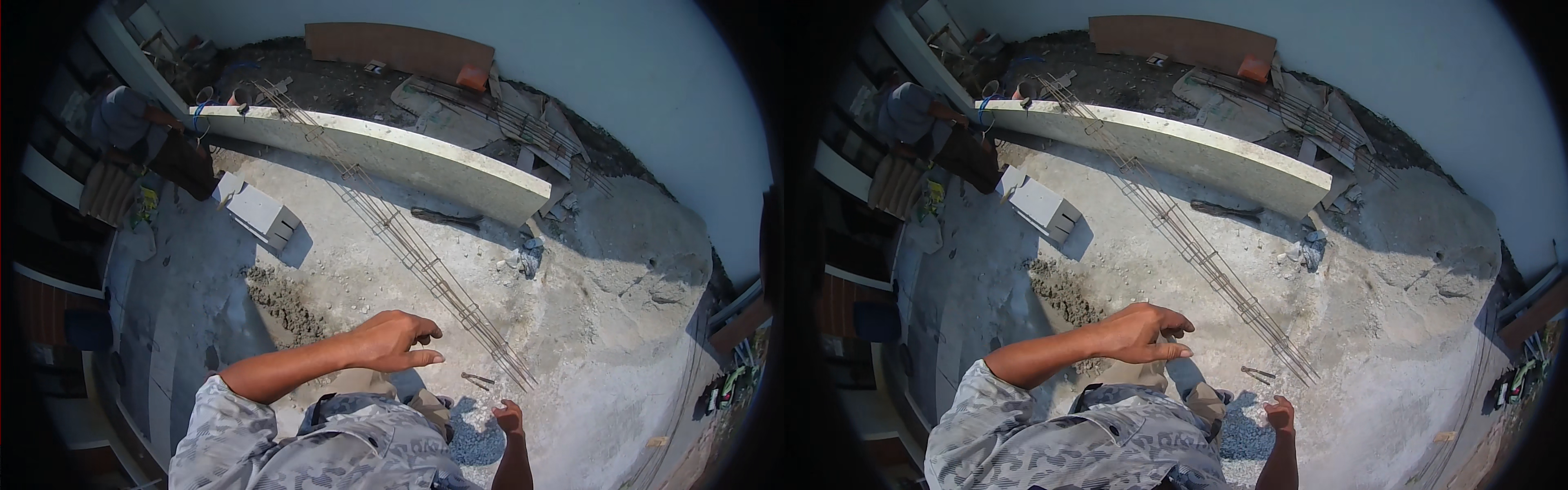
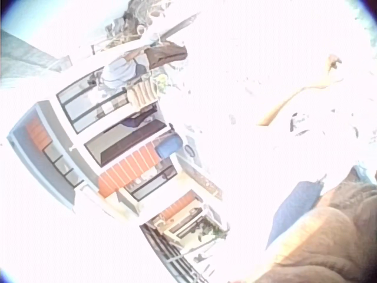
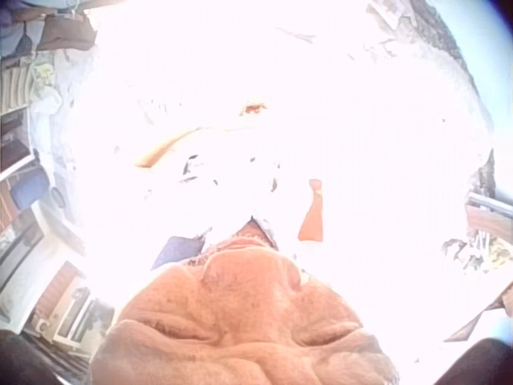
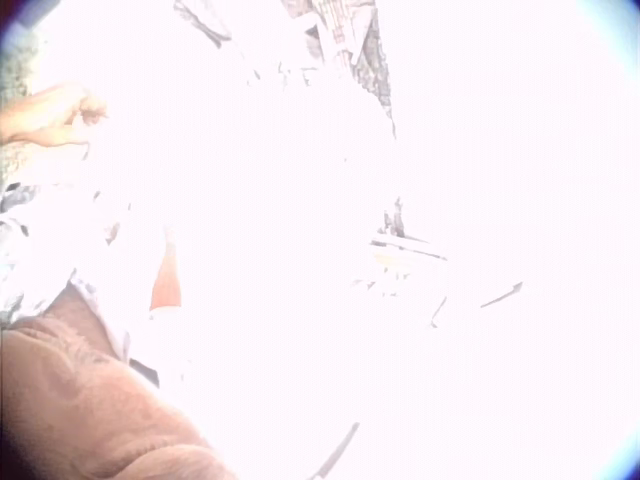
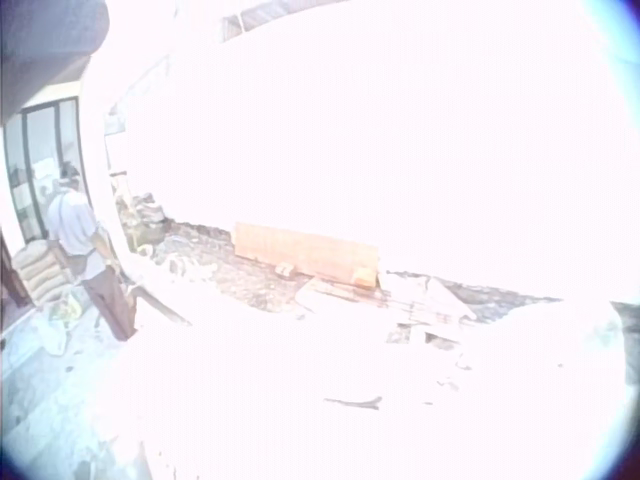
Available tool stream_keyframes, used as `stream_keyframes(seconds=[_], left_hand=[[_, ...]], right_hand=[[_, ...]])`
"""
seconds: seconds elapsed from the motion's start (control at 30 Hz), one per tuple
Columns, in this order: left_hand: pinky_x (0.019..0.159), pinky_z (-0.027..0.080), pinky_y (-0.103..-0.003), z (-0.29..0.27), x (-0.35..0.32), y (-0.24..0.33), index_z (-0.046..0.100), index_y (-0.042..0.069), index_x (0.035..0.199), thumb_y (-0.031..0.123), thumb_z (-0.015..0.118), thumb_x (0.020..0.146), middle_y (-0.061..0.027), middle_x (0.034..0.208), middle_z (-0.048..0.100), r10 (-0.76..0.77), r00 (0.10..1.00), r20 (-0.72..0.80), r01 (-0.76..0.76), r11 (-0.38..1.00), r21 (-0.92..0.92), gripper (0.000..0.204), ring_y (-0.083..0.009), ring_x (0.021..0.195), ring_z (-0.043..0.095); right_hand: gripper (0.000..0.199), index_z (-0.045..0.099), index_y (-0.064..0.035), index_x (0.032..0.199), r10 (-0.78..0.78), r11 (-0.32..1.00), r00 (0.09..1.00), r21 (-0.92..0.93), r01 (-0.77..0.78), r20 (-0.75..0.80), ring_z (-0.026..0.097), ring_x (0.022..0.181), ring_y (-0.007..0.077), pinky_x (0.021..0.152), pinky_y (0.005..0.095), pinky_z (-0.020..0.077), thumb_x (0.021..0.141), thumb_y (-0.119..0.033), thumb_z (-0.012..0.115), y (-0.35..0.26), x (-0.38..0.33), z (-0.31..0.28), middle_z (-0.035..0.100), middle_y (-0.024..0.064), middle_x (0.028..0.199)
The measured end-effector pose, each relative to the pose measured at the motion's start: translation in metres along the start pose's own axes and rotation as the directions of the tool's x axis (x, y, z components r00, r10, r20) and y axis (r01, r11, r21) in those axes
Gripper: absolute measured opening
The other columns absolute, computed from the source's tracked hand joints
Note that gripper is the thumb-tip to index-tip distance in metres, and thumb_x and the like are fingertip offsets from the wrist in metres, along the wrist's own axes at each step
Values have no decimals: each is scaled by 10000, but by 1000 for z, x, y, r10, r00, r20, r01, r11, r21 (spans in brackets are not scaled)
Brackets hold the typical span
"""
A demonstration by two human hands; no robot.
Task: The person separates tie wire from a bundle and fastens the steel rebar cage using the wire and pincers.
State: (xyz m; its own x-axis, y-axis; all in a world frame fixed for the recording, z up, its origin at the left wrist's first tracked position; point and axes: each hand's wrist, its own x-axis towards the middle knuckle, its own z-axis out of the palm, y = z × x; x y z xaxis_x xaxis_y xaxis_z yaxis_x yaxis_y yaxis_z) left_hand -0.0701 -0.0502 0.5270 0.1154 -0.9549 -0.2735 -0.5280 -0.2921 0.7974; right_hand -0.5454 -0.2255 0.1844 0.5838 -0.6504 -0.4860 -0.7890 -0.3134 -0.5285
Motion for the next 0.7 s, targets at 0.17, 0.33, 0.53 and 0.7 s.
stream_keyframes(seconds=[0.17,0.33,0.53,0.7], left_hand=[[888,527,-417,39,-99,-186,647,-7,1211,428,684,863,-211,1048,713,-454,889,51,446,887,124,559,-381,986,680],[913,522,-388,-19,-135,-264,657,-24,1198,448,706,835,-222,1054,714,-518,853,64,521,852,-41,597,-350,1018,684],[882,542,-391,-134,-81,-289,622,-42,1229,436,681,882,-245,1073,706,-508,845,-165,503,861,-73,594,-347,1004,695],[880,546,-387,-188,-53,-328,606,-38,1253,428,680,885,-245,1082,706,-496,840,-220,479,868,-129,598,-343,1009,697]], right_hand=[[149,664,-31,926,659,646,750,550,-529,-53,633,539,217,418,320,458,898,-177,669,-21,-4,0,637,99,742],[356,650,114,1094,310,920,948,231,-318,72,630,540,196,448,330,496,830,-108,739,-53,22,42,677,158,805],[355,634,59,1163,369,812,893,380,-444,257,664,613,202,500,303,527,864,-111,721,-208,108,69,698,152,860],[404,632,79,1174,442,784,857,350,-512,264,672,625,230,521,318,549,845,-125,752,-276,197,58,697,204,973]])
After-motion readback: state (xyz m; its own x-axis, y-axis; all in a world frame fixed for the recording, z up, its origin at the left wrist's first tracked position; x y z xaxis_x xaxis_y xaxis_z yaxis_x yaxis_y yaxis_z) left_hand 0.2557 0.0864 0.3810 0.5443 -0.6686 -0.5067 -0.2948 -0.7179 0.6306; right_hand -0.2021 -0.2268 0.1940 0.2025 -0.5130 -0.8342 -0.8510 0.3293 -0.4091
